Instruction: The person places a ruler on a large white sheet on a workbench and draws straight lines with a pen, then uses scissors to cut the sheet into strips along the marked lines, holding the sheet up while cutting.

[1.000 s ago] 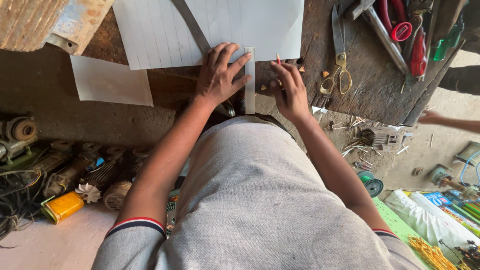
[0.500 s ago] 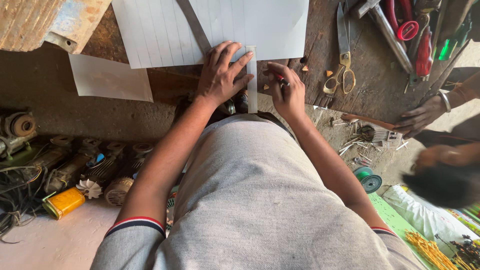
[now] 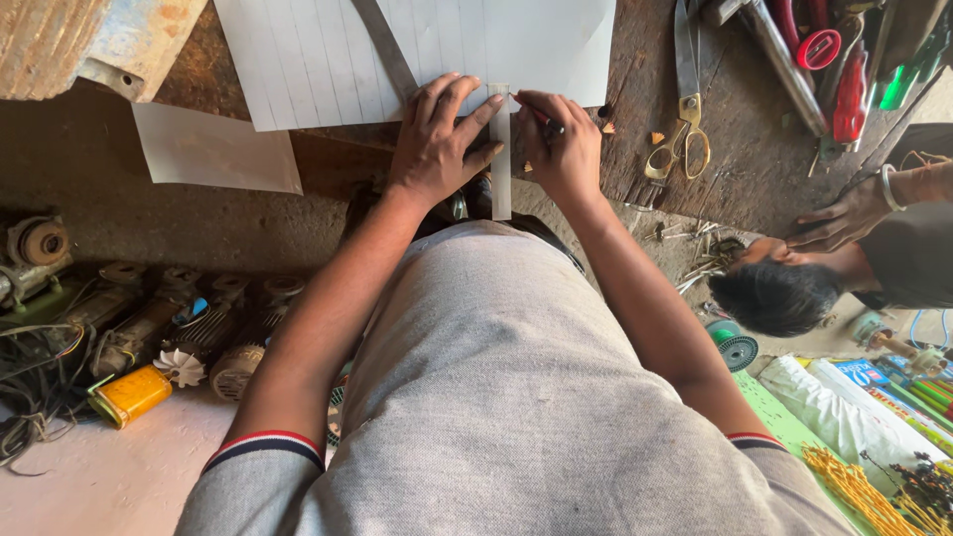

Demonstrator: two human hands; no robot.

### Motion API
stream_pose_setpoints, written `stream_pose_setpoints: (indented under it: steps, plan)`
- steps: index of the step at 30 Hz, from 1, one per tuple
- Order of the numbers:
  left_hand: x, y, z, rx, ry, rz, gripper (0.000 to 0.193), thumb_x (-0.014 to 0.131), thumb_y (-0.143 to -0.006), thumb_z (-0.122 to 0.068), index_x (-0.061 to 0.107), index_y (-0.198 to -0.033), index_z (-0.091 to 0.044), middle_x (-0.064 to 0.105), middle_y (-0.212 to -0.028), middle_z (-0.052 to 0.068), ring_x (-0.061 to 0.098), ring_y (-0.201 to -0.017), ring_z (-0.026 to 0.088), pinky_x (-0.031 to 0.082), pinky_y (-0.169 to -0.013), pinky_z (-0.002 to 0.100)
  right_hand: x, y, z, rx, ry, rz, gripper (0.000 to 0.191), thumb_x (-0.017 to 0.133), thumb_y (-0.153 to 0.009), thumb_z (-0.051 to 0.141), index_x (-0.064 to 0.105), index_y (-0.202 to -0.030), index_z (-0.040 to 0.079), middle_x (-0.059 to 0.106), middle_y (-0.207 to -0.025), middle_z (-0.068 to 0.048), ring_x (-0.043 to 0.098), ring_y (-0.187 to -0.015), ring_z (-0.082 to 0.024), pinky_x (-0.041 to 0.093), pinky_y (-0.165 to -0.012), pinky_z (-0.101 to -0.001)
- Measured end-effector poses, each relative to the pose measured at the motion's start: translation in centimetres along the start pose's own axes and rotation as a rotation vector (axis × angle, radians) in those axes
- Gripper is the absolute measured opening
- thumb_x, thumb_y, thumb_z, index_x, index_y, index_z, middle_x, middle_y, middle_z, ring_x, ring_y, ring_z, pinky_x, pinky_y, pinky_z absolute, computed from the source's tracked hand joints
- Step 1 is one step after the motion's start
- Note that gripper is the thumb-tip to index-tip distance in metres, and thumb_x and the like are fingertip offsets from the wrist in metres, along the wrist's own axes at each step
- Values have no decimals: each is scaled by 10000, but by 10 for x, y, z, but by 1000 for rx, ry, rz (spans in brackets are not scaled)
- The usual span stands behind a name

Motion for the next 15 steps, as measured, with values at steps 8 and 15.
stream_pose_setpoints:
  steps: [8, 15]
  plan:
    - [6, -1, 1, -14, -44, 47, 558, 803, -948, -482, 684, -1420, -210, 477, -1451, 82, 408, -1388, 299, 397, -1186, 476, 4, -7, 1, -21, 76, 38, 110, 693, -1003, 97, 720, -1092, 37, 757, -1002, -125, 725, -907, -309, 566, -791, -391]
    - [11, -2, 4, -5, -32, 51, 569, 838, -920, -481, 689, -1395, -204, 490, -1438, 82, 431, -1375, 302, 394, -1196, 478, 8, 2, -15, 93, -14, 48, 120, 655, -1041, 101, 726, -1116, 41, 775, -1002, -114, 771, -908, -237, 595, -783, -353]
Point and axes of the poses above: each hand's wrist, its own y-axis away from the middle knuckle, its own x-axis out of the palm, z = x × y, the point moved 9 cm from there along -y, towards the middle knuckle
